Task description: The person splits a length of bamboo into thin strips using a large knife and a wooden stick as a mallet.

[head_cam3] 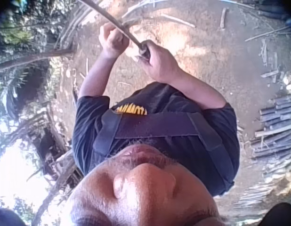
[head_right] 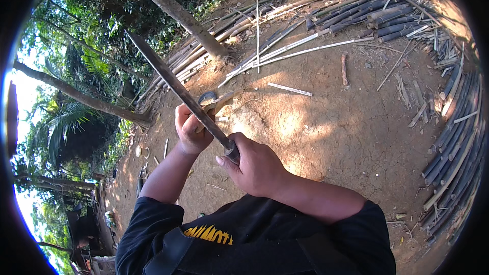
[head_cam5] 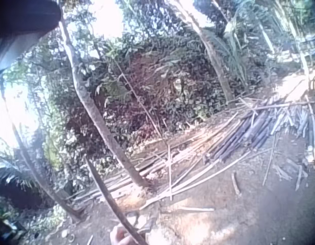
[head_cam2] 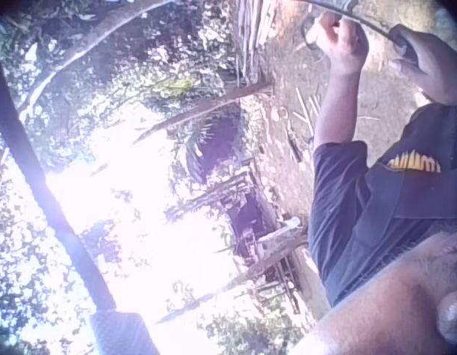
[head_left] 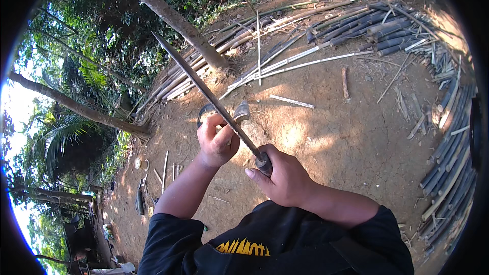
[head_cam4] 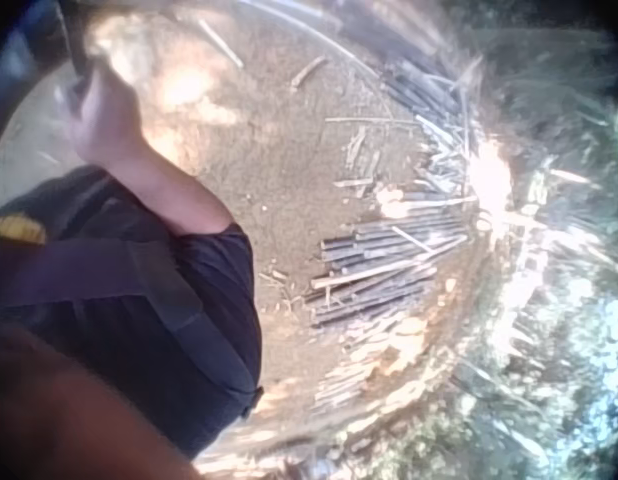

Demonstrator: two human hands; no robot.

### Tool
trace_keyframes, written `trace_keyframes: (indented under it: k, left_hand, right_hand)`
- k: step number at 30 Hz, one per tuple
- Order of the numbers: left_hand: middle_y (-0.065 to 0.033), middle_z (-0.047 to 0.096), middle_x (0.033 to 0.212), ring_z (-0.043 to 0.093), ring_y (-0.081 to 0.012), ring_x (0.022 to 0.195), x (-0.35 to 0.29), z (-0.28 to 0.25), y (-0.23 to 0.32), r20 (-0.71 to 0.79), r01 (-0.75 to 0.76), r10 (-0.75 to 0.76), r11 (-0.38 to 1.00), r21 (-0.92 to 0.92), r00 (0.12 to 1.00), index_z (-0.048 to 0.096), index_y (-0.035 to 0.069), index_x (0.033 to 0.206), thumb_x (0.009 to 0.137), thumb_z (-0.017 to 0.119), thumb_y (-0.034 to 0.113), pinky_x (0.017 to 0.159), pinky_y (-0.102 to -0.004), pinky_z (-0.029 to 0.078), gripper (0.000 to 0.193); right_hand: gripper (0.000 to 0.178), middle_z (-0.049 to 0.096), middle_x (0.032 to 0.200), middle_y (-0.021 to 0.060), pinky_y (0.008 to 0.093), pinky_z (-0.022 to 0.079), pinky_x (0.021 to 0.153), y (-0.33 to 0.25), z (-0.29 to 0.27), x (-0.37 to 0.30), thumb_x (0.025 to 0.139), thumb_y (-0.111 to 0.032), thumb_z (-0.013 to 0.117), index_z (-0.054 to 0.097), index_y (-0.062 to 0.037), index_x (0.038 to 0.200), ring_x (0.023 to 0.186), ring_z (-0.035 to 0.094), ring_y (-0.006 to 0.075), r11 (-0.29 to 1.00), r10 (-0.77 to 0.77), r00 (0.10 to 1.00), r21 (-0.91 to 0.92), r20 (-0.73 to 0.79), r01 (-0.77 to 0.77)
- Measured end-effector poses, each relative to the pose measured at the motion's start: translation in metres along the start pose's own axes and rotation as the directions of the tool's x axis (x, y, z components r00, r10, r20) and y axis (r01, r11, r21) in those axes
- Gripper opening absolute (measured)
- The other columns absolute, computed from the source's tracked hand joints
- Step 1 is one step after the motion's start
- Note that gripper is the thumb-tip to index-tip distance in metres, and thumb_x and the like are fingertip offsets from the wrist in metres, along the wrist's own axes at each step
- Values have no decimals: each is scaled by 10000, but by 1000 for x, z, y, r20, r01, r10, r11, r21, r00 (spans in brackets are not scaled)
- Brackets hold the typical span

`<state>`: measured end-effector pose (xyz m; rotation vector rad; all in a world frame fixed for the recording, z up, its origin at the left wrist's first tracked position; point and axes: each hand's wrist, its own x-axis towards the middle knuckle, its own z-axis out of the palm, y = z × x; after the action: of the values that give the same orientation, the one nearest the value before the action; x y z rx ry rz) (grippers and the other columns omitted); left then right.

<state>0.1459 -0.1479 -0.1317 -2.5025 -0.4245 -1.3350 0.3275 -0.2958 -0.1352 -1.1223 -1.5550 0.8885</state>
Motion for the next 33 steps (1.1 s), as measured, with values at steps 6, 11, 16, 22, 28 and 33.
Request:
trace_keyframes:
  k: [6, 11, 16, 22, 28, 33]
  left_hand:
    - [-88, 587, 917, 579, -264, 793, 2, -5, 2, 60, -21, 19, 999, 37, 998, 555, 125, 1088, 730, 804, -44, 649, -381, 467, 468]
    - [-94, 592, 927, 584, -267, 793, -1, -1, 0, 9, -56, 56, 998, 17, 998, 498, 139, 1183, 731, 804, -53, 646, -387, 474, 578]
    - [-123, 587, 971, 592, -273, 830, 4, -3, 1, 41, -86, 87, 996, -17, 995, 426, 133, 1277, 725, 823, -16, 685, -391, 488, 696]
    - [-209, 556, 1084, 587, -299, 1001, 38, -28, -19, -188, -222, 171, 928, -299, 967, 373, 34, 1375, 873, 619, 239, 911, -489, 511, 595]
    - [-253, 592, 1328, 550, -355, 1288, 256, -102, -14, -231, -327, 351, 935, 134, 908, 505, -43, 1358, 992, 480, 348, 1128, -520, 373, 536]
    - [-190, 517, 1421, 446, -276, 1328, 316, -109, 45, 200, -379, 328, 864, 330, 923, 471, 51, 1432, 1032, 391, 537, 1086, -533, 360, 635]
  right_hand:
    - [386, 669, 788, 167, 437, 539, 650, -2, 1, -1, 933, -275, 688, 532, 24, 1121, 717, 693, 359, 1000, 10, 1000, -3, -1, -10]
    - [347, 658, 748, 160, 436, 531, 649, 5, 3, 2, 928, -254, 690, 537, 8, 1095, 720, 693, 354, 997, 53, 998, 61, 16, -54]
    - [233, 648, 758, 116, 343, 514, 682, 12, 7, 3, 910, -166, 715, 557, -37, 1022, 700, 673, 235, 994, 31, 997, 106, -65, -24]
    - [206, 651, 758, 78, 331, 503, 678, 3, -4, 12, 904, -162, 718, 575, -45, 996, 680, 641, 179, 990, 116, 992, 84, -47, -112]
    - [182, 671, 791, 97, 349, 507, 721, 2, -16, 22, 892, -152, 670, 585, -46, 1012, 730, 673, 210, 976, 213, 968, -14, -132, -217]
    - [263, 662, 814, 144, 380, 512, 736, 5, -10, 29, 885, -190, 653, 589, -15, 1070, 758, 665, 283, 979, 203, 973, 49, -105, -199]
